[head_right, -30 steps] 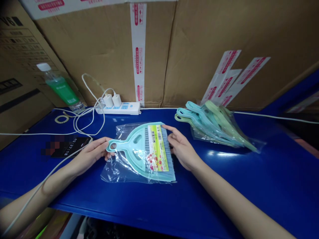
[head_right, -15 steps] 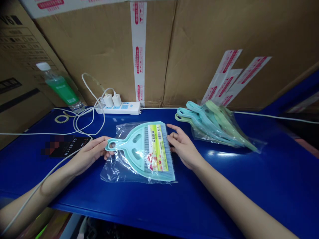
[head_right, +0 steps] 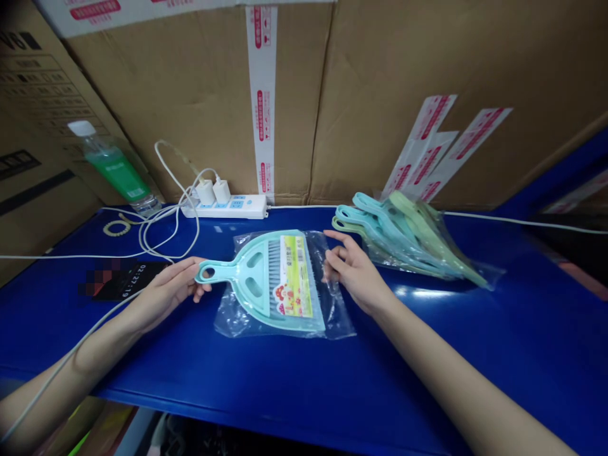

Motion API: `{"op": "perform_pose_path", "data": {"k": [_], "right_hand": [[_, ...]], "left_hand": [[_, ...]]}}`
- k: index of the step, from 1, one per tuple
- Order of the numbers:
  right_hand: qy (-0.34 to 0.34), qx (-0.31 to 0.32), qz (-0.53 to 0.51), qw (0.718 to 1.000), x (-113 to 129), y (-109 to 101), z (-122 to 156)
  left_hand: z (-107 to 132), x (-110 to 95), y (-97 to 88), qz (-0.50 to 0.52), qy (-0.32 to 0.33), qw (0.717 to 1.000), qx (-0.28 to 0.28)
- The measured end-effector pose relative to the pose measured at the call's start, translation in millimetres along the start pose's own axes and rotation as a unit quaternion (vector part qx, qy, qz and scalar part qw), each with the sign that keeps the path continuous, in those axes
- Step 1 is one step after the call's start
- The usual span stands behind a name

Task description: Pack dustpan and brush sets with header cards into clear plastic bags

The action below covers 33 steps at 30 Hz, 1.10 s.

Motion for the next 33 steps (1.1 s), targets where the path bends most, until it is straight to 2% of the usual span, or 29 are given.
{"op": "perform_pose_path", "data": {"k": [8,11,14,18,22,24,26,30,33], "right_hand": [[-0.049,0.008,0.098,0.994,7.6,-12.2,-2.8],[-0.044,0.051,0.176,0.982,10.7,-10.7,0.4],[-0.028,0.11,0.283,0.952,11.7,-6.1,7.3],[-0.041,0.14,0.424,0.894,14.4,-2.4,17.5],[-0.041,0.185,0.477,0.858,16.6,0.7,26.0],[-0.037,0.204,0.487,0.848,18.1,1.7,29.1],[-0.037,0.208,0.495,0.843,20.7,2.3,31.2],[-0.024,0.244,0.491,0.836,23.7,5.6,37.0],[0.004,0.29,0.467,0.836,22.7,8.6,42.2]], "left_hand": [[-1.1,0.8,-2.0,-0.057,0.01,0.998,0.006],[-1.7,0.8,-2.5,-0.097,0.023,0.995,0.014],[-2.0,1.8,-2.3,-0.134,0.03,0.99,0.027],[-1.9,3.1,-2.2,-0.173,0.028,0.984,0.045],[-1.2,0.7,-2.9,-0.245,0.053,0.966,0.066],[0.1,-0.1,-2.6,-0.302,0.074,0.947,0.082],[2.0,-2.3,-2.7,-0.379,0.113,0.915,0.076],[8.6,-14.4,3.0,-0.522,0.239,0.818,0.036],[15.2,-24.5,14.8,-0.557,0.322,0.763,0.058]]}}
Point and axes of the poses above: each hand's wrist, its own z-axis away from the middle knuckle, its own y-axis out of the palm, x = y × z, the point moved 5 cm from there along -z, towards the middle knuckle, and after that the axes turned 10 degrees about y, right-handed, at the moved point
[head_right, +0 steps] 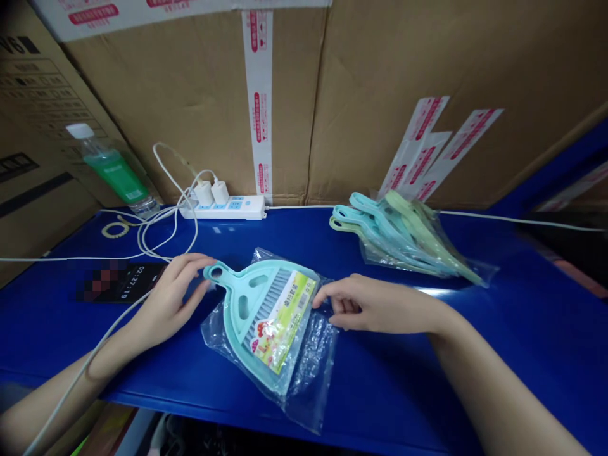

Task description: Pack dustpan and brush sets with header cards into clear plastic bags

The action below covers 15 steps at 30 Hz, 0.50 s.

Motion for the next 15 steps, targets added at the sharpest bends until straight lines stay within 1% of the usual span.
{"op": "perform_pose_path", "data": {"k": [1,2,3,5,7,9,12,15], "right_hand": [[0.0,0.004,-0.006,1.0,0.2,0.5,0.1],[0.0,-0.007,-0.005,1.0,-0.1,-0.3,-0.4],[-0.002,-0.035,0.005,0.999,-0.8,-2.4,-1.3],[-0.013,-0.122,0.046,0.991,-2.2,-8.4,-3.2],[-0.026,-0.209,0.096,0.973,-3.1,-12.5,-4.5],[-0.042,-0.265,0.131,0.954,-2.5,-12.2,-5.6],[-0.072,-0.302,0.151,0.939,0.8,-7.0,-7.6],[-0.086,-0.29,0.149,0.942,3.3,-1.1,-10.8]], "left_hand": [[-1.2,-5.3,-1.6,-0.001,0.029,1.0,0.003],[-2.0,-10.8,-2.7,0.007,0.059,0.998,0.009],[-2.4,-16.2,-3.1,0.024,0.09,0.995,0.021],[-1.3,-26.9,-1.7,0.069,0.154,0.984,0.055],[1.5,-35.4,1.6,0.104,0.21,0.968,0.089],[4.0,-39.8,5.0,0.112,0.246,0.957,0.104],[5.0,-39.8,7.2,0.103,0.265,0.954,0.098],[3.8,-37.4,5.8,0.092,0.263,0.956,0.089]]}}
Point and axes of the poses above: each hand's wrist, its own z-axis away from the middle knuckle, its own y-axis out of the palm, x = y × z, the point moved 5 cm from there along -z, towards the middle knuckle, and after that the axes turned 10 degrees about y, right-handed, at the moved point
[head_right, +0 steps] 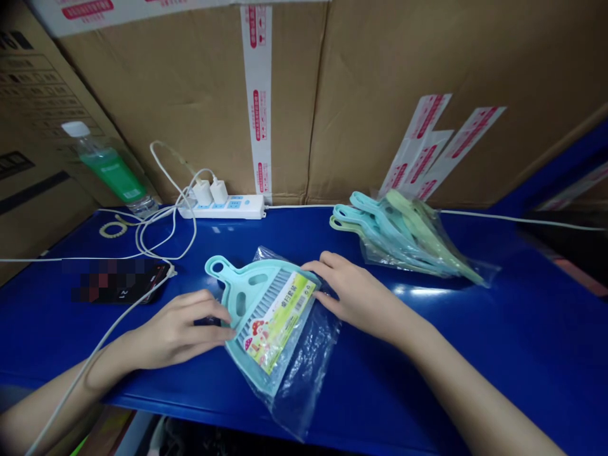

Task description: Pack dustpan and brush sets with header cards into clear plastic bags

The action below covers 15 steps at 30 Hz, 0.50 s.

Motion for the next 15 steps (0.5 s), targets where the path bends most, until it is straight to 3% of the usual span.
{"op": "perform_pose_path", "data": {"k": [6,12,15], "right_hand": [[-0.013,0.062,-0.013,0.998,3.0,4.4,0.2],[-0.026,-0.017,0.072,0.997,6.9,-0.8,0.6],[-0.057,-0.015,0.091,0.994,11.3,1.2,0.8]], "left_hand": [[2.7,4.1,-3.4,-0.049,-0.029,0.998,-0.004],[8.1,12.6,-2.0,-0.08,-0.07,0.994,-0.021],[9.9,17.7,-2.7,-0.107,-0.098,0.989,-0.038]]}}
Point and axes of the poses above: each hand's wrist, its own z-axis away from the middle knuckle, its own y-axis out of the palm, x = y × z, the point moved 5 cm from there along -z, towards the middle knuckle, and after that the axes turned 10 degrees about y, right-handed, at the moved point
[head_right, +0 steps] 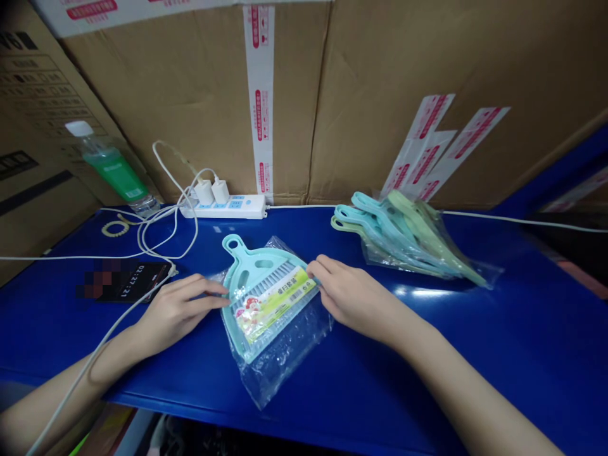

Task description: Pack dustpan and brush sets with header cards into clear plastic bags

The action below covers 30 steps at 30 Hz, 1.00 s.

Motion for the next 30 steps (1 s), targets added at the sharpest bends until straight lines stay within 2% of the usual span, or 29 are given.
{"op": "perform_pose_path", "data": {"k": [4,12,14,17,19,25,30], "right_hand": [[-0.028,0.021,0.016,0.999,6.8,1.3,1.5],[-0.039,0.072,-0.044,0.996,21.6,-1.4,5.4],[-0.039,0.081,-0.056,0.994,22.7,-0.8,4.8],[-0.04,0.096,-0.08,0.991,22.4,0.4,3.9],[-0.042,0.108,-0.094,0.989,22.2,1.1,3.9],[-0.024,0.157,-0.14,0.977,23.4,2.1,5.4],[-0.016,0.193,-0.17,0.966,22.9,4.6,7.3]], "left_hand": [[0.6,5.1,0.4,-0.021,-0.041,0.999,-0.003],[-1.0,5.9,-2.4,-0.029,-0.085,0.996,0.022],[-3.8,1.3,-3.5,0.024,-0.071,0.997,0.025],[-7.7,-10.2,-2.3,0.116,-0.018,0.992,0.043],[-8.1,-16.1,-0.4,0.144,0.004,0.988,0.051],[-4.7,-20.8,7.6,0.149,0.023,0.986,0.069],[-5.0,-18.7,6.4,0.127,0.035,0.987,0.087]]}}
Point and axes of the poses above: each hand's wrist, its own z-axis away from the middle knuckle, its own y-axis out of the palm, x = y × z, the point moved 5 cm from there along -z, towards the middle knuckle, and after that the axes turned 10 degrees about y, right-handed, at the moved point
